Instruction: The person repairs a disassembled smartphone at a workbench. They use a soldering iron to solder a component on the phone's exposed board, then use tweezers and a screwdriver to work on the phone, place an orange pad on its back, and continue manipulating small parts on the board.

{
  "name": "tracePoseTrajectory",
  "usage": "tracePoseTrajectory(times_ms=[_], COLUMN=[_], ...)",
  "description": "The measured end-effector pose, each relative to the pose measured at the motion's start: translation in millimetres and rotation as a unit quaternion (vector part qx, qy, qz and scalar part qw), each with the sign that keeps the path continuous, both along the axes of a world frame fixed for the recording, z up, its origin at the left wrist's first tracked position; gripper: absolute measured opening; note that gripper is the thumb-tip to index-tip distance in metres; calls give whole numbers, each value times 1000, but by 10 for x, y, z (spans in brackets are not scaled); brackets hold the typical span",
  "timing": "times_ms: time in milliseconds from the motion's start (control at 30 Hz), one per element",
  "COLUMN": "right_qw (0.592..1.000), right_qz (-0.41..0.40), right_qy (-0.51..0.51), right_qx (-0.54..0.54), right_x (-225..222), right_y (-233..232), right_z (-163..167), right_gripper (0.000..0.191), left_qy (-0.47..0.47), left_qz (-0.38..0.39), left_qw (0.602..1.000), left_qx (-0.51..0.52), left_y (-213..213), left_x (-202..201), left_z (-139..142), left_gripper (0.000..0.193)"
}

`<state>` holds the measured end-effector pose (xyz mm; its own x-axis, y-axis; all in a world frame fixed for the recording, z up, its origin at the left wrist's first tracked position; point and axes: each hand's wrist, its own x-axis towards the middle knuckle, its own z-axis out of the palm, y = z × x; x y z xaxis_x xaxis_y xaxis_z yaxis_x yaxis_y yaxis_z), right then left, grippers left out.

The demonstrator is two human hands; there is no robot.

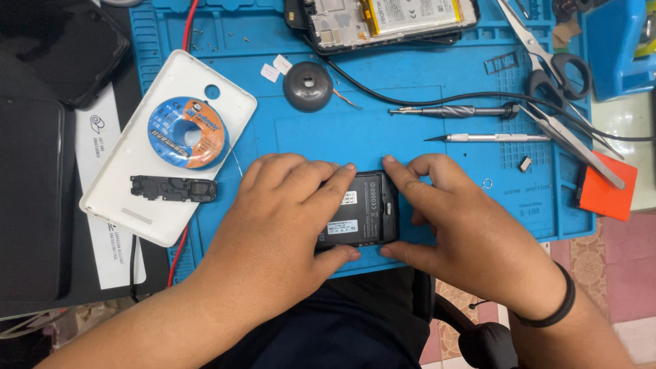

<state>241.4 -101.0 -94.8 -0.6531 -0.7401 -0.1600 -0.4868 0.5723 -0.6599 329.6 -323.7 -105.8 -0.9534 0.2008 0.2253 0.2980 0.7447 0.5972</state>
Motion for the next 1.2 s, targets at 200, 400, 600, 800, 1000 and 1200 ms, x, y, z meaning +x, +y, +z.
tracePoseTrajectory(times_ms=[200,400,600,800,1000,1200], right_qw=[999,994,990,985,982,980], right_qz=[12,18,64,80,80,79], right_qy=[34,92,115,146,167,181], right_qx=[8,60,46,41,37,28], right_x=[-14,-35,-64,-99,-77,-70], right_y=[13,8,16,33,24,24], right_z=[16,26,21,0,16,4], right_gripper=[94,91,92,86,82,84], left_qy=[-3,-15,-21,-25,-20,25], left_qz=[-6,-10,-44,-49,-43,-1], left_qw=[1000,1000,999,998,999,999], left_qx=[0,1,-6,5,0,-45], left_y=[-25,-33,-148,-175,-157,74], left_x=[-26,-31,-40,-13,-41,-90], left_z=[3,3,22,5,36,42], left_gripper=[76,75,73,74,71,74])
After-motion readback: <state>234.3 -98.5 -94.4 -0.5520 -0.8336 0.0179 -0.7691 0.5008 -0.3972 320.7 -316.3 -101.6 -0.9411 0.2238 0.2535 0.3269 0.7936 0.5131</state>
